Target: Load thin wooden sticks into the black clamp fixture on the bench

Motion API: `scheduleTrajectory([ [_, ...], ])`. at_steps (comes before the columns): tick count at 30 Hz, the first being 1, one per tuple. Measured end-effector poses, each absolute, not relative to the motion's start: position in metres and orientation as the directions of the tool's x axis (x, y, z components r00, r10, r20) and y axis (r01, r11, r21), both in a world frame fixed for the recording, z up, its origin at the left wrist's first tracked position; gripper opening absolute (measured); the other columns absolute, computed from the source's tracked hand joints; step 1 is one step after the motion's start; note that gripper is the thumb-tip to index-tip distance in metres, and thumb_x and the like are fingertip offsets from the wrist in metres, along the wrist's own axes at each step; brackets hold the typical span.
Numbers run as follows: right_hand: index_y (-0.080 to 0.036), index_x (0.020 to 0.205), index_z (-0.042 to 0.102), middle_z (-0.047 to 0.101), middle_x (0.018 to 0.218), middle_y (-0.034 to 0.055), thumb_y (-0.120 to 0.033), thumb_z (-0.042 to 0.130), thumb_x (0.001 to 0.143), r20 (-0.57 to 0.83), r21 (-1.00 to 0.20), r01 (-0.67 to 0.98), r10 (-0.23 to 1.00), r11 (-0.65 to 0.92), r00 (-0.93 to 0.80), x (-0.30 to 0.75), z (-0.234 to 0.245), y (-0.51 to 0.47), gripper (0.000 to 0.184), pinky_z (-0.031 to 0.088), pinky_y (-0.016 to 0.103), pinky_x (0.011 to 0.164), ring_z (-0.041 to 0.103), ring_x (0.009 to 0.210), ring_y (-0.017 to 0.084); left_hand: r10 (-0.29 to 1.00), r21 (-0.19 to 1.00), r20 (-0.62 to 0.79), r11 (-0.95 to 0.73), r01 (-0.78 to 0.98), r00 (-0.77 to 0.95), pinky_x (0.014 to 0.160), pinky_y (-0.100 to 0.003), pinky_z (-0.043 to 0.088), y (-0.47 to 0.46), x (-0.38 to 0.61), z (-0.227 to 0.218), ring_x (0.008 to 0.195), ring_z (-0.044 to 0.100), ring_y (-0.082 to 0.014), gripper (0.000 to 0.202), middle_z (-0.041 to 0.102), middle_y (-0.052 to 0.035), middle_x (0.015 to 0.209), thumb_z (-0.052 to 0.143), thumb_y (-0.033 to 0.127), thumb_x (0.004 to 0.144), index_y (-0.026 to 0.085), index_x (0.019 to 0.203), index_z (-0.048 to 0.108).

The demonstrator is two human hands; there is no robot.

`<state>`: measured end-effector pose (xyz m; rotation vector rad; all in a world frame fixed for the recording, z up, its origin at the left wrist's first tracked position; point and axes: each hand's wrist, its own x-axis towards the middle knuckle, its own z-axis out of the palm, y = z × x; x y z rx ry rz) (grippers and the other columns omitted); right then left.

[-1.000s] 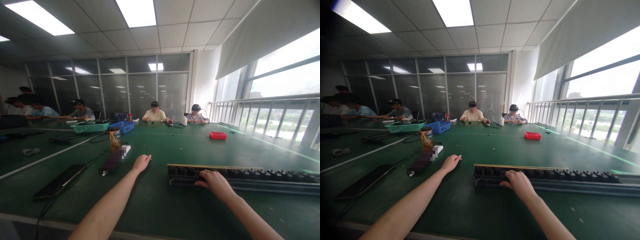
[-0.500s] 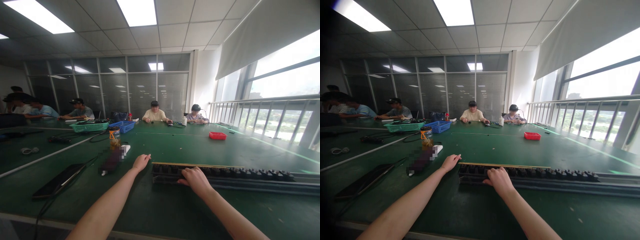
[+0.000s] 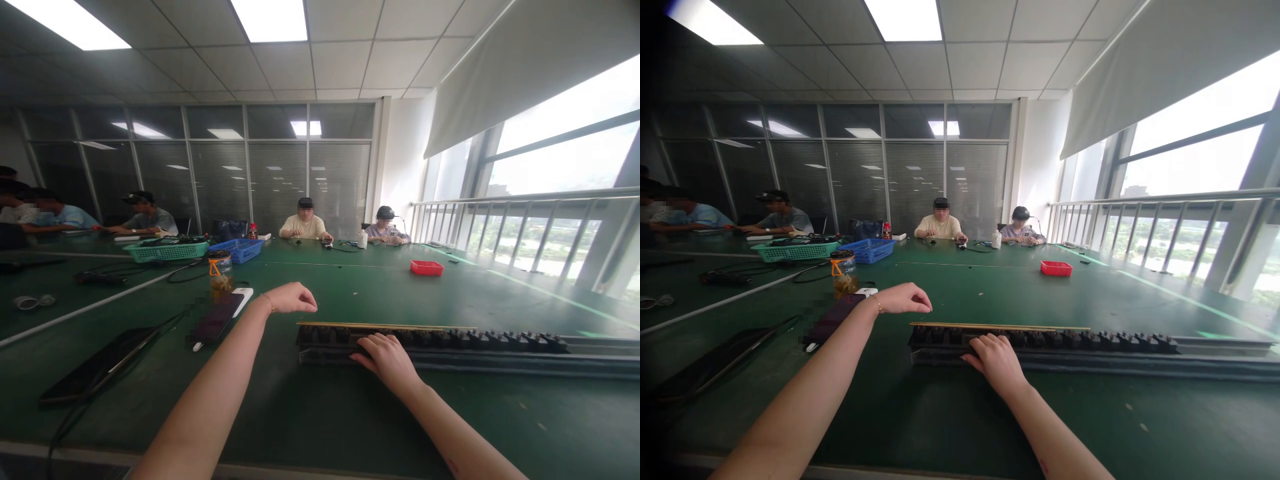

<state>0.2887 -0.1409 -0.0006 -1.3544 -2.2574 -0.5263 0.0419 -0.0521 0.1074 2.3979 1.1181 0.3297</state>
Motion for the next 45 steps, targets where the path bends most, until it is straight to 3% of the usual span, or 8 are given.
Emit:
scheduleTrajectory([
  [7,-0.020,0.078,0.056,0.058,0.069,0.0003,-0.044,0.042,0.082,0.540,0.074,0.893,0.735,0.444,-0.410,0.288,0.001,-0.138,0.028,0.027,0.026,0.060,0.053,0.070,0.013,0.747,0.398,-0.063,-0.590,0.703,0.662,0.055,-0.018,0.037,-0.056,0.061,0.098,0.065,0.056,-0.0120,0.027,0.067,0.0006,0.074,0.058,0.043,0.064,0.020,0.076,0.068],
  [17,-0.020,0.080,0.056,0.059,0.071,0.0004,-0.043,0.042,0.082,0.534,0.067,0.890,0.738,0.451,-0.414,0.291,-0.001,-0.136,0.028,0.027,0.026,0.061,0.053,0.071,0.014,0.733,0.438,-0.088,-0.580,0.687,0.675,0.056,-0.018,0.038,-0.049,0.060,0.091,0.065,0.055,-0.0109,0.027,0.064,0.0016,0.072,0.055,0.041,0.068,0.018,0.077,0.066],
  [24,-0.020,0.082,0.057,0.059,0.071,0.0006,-0.045,0.040,0.083,0.531,0.063,0.885,0.735,0.462,-0.422,0.293,-0.002,-0.136,0.030,0.027,0.026,0.061,0.053,0.072,0.013,0.745,0.407,-0.068,-0.586,0.700,0.663,0.057,-0.018,0.039,-0.051,0.063,0.091,0.066,0.056,-0.0117,0.018,0.064,0.0011,0.073,0.056,0.031,0.066,0.019,0.076,0.065],
  [29,-0.020,0.080,0.056,0.059,0.071,0.0003,-0.045,0.039,0.083,0.535,0.071,0.885,0.732,0.460,-0.423,0.293,-0.001,-0.137,0.030,0.028,0.025,0.061,0.053,0.071,0.012,0.790,0.267,0.164,-0.612,0.744,0.591,0.068,-0.022,0.039,-0.055,0.068,0.097,0.076,0.056,-0.0150,0.017,0.065,0.0005,0.080,0.052,0.025,0.070,0.023,0.080,0.066],
  [34,-0.021,0.081,0.056,0.059,0.071,0.0002,-0.045,0.040,0.083,0.546,0.074,0.887,0.726,0.455,-0.418,0.295,-0.001,-0.137,0.029,0.029,0.025,0.061,0.053,0.072,0.012,0.812,0.212,0.370,-0.548,0.809,0.452,0.078,-0.025,0.039,-0.037,0.062,0.084,0.083,0.054,-0.0167,0.021,0.063,-0.0007,0.090,0.047,0.029,0.075,0.024,0.082,0.066],
  [45,-0.021,0.077,0.056,0.059,0.071,-0.0005,-0.042,0.043,0.082,0.533,0.062,0.889,0.738,0.453,-0.414,0.293,0.003,-0.137,0.026,0.028,0.025,0.061,0.052,0.071,0.013,0.906,0.230,0.341,-0.339,0.912,0.251,0.077,-0.028,0.042,0.001,0.044,-0.002,0.088,0.054,-0.0164,0.026,0.060,-0.0017,0.094,0.039,0.021,0.082,0.025,0.085,0.064],
])
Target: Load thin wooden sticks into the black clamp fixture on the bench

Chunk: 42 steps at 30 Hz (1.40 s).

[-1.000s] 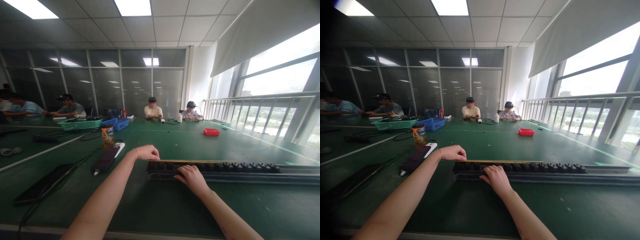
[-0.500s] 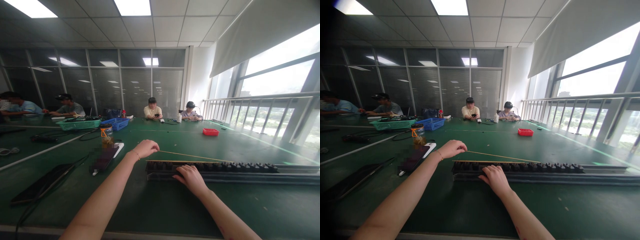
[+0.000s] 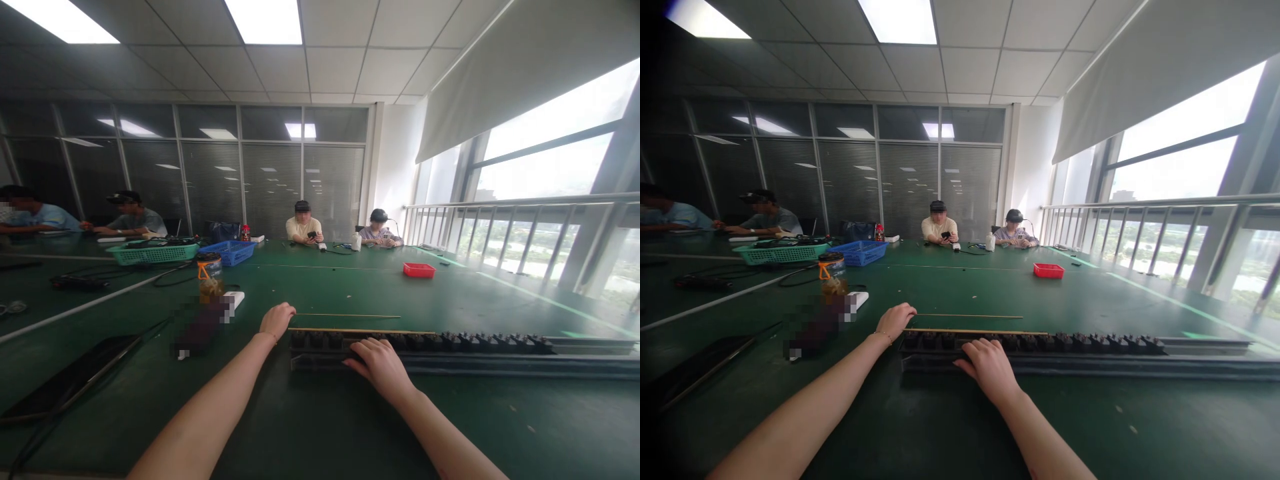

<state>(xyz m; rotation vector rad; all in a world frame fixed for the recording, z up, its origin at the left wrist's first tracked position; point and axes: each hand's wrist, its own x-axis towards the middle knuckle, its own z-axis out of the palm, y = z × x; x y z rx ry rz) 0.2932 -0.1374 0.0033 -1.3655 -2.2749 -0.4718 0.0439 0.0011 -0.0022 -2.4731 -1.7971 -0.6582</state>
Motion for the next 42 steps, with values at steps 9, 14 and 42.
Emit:
scheduleTrajectory([
  [9,-0.021,0.078,0.056,0.059,0.071,-0.0002,-0.042,0.043,0.082,0.528,0.067,0.891,0.742,0.449,-0.414,0.294,0.005,-0.138,0.025,0.029,0.025,0.061,0.053,0.071,0.013,0.906,0.151,0.318,-0.338,0.929,0.278,0.076,-0.027,0.042,0.009,0.046,-0.011,0.090,0.054,-0.0165,0.032,0.061,-0.0047,0.094,0.033,0.013,0.082,0.021,0.088,0.063],
  [14,-0.021,0.079,0.055,0.059,0.072,-0.0006,-0.042,0.045,0.081,0.523,0.046,0.893,0.750,0.448,-0.404,0.296,0.004,-0.138,0.023,0.029,0.026,0.061,0.052,0.071,0.014,0.902,0.276,0.350,-0.357,0.893,0.252,0.083,-0.029,0.040,0.011,0.044,-0.008,0.097,0.052,-0.0175,0.029,0.061,-0.0034,0.101,0.038,0.016,0.079,0.022,0.093,0.063],
  [42,-0.021,0.079,0.055,0.059,0.072,-0.0012,-0.043,0.043,0.082,0.545,0.032,0.879,0.729,0.476,-0.414,0.299,-0.004,-0.133,0.025,0.028,0.026,0.062,0.052,0.072,0.013,0.728,0.371,-0.167,-0.579,0.726,0.665,0.057,-0.019,0.038,-0.048,0.066,0.092,0.070,0.056,-0.0123,0.031,0.064,-0.0006,0.077,0.056,0.044,0.067,0.017,0.080,0.063],
])
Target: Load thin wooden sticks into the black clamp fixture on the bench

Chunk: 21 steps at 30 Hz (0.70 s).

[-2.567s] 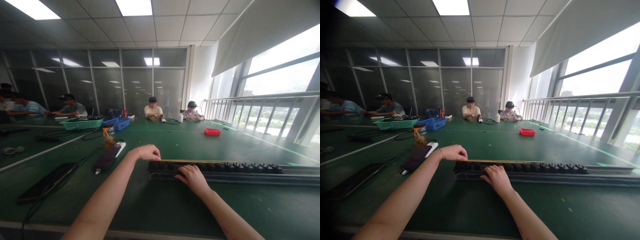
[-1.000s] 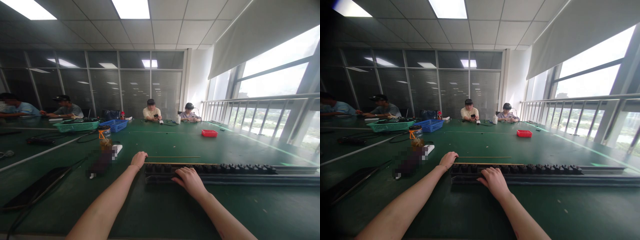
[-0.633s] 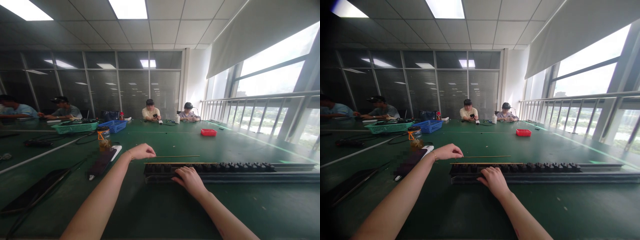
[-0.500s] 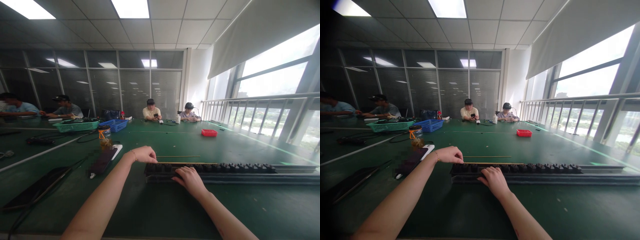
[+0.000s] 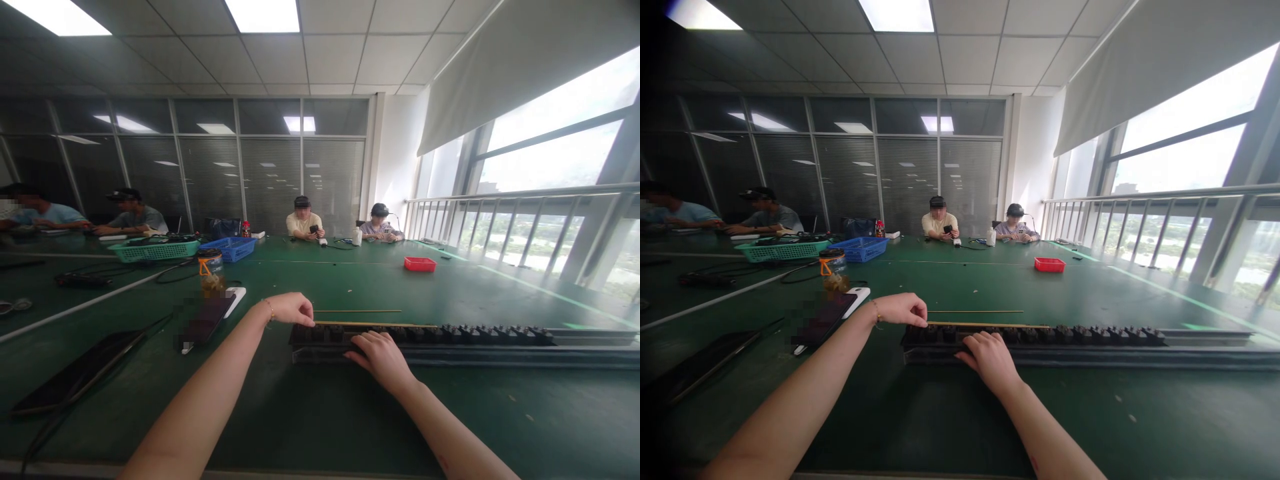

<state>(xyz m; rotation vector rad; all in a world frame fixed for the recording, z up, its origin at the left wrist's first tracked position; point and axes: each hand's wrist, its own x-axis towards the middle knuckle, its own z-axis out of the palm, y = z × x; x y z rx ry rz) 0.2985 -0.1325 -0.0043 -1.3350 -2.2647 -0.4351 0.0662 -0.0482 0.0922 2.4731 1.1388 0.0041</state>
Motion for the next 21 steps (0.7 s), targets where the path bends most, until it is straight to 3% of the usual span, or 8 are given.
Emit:
scheduleTrajectory([
  [13,-0.021,0.078,0.056,0.059,0.070,-0.0001,-0.044,0.042,0.082,0.554,0.063,0.880,0.717,0.472,-0.424,0.296,-0.001,-0.133,0.027,0.028,0.024,0.060,0.053,0.071,0.012,0.750,0.486,-0.097,-0.538,0.689,0.655,0.059,-0.020,0.039,-0.049,0.064,0.095,0.068,0.056,-0.0126,0.030,0.064,-0.0002,0.072,0.061,0.043,0.062,0.016,0.074,0.065],
  [21,-0.021,0.079,0.056,0.060,0.071,-0.0008,-0.043,0.045,0.081,0.544,0.043,0.882,0.729,0.469,-0.415,0.296,-0.002,-0.134,0.024,0.029,0.025,0.061,0.053,0.071,0.012,0.828,0.385,0.272,-0.560,0.734,0.490,0.061,-0.020,0.039,-0.030,0.049,0.089,0.069,0.057,-0.0132,0.024,0.066,-0.0007,0.074,0.053,0.038,0.070,0.018,0.077,0.066],
])
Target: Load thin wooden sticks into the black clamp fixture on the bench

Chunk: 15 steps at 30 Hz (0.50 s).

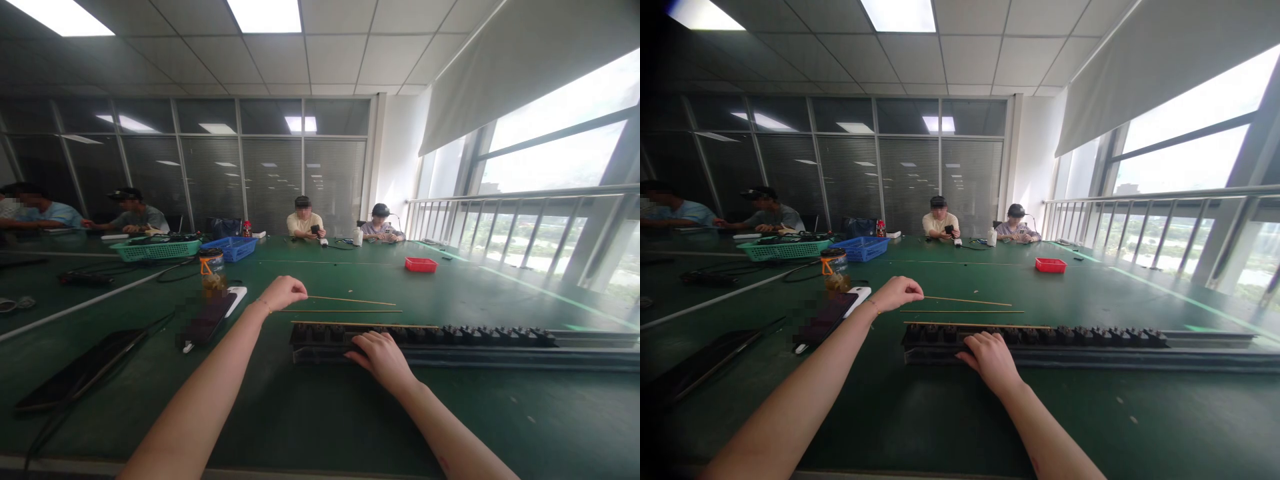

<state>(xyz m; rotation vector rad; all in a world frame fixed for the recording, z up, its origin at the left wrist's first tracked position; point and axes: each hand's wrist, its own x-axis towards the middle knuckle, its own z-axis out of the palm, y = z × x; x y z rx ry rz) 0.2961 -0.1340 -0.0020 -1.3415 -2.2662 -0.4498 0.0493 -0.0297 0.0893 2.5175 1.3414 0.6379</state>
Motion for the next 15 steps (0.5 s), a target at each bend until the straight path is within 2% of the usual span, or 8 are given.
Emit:
scheduleTrajectory([
  [5,-0.021,0.079,0.057,0.060,0.071,-0.0004,-0.044,0.043,0.081,0.548,0.041,0.880,0.726,0.473,-0.416,0.296,-0.002,-0.133,0.026,0.029,0.025,0.061,0.053,0.071,0.012,0.827,0.241,0.326,-0.542,0.805,0.458,0.063,-0.021,0.038,-0.004,0.035,0.052,0.072,0.057,-0.0136,0.019,0.064,-0.0004,0.078,0.052,0.033,0.072,0.021,0.074,0.067],
  [10,-0.021,0.079,0.057,0.060,0.071,-0.0006,-0.043,0.044,0.081,0.547,0.047,0.884,0.729,0.464,-0.412,0.295,0.000,-0.133,0.025,0.029,0.024,0.061,0.053,0.071,0.012,0.867,0.192,0.319,-0.455,0.869,0.383,0.065,-0.023,0.039,0.012,0.023,0.015,0.076,0.056,-0.0147,0.020,0.064,-0.0012,0.082,0.049,0.030,0.075,0.022,0.076,0.067],
  [15,-0.022,0.079,0.056,0.060,0.072,-0.0009,-0.043,0.044,0.082,0.538,0.030,0.884,0.738,0.467,-0.408,0.295,0.000,-0.135,0.025,0.030,0.025,0.061,0.053,0.072,0.012,0.876,0.147,0.281,-0.443,0.884,0.392,0.072,-0.024,0.040,0.011,0.016,0.001,0.081,0.055,-0.0149,0.021,0.063,-0.0019,0.087,0.046,0.025,0.076,0.022,0.078,0.066],
])
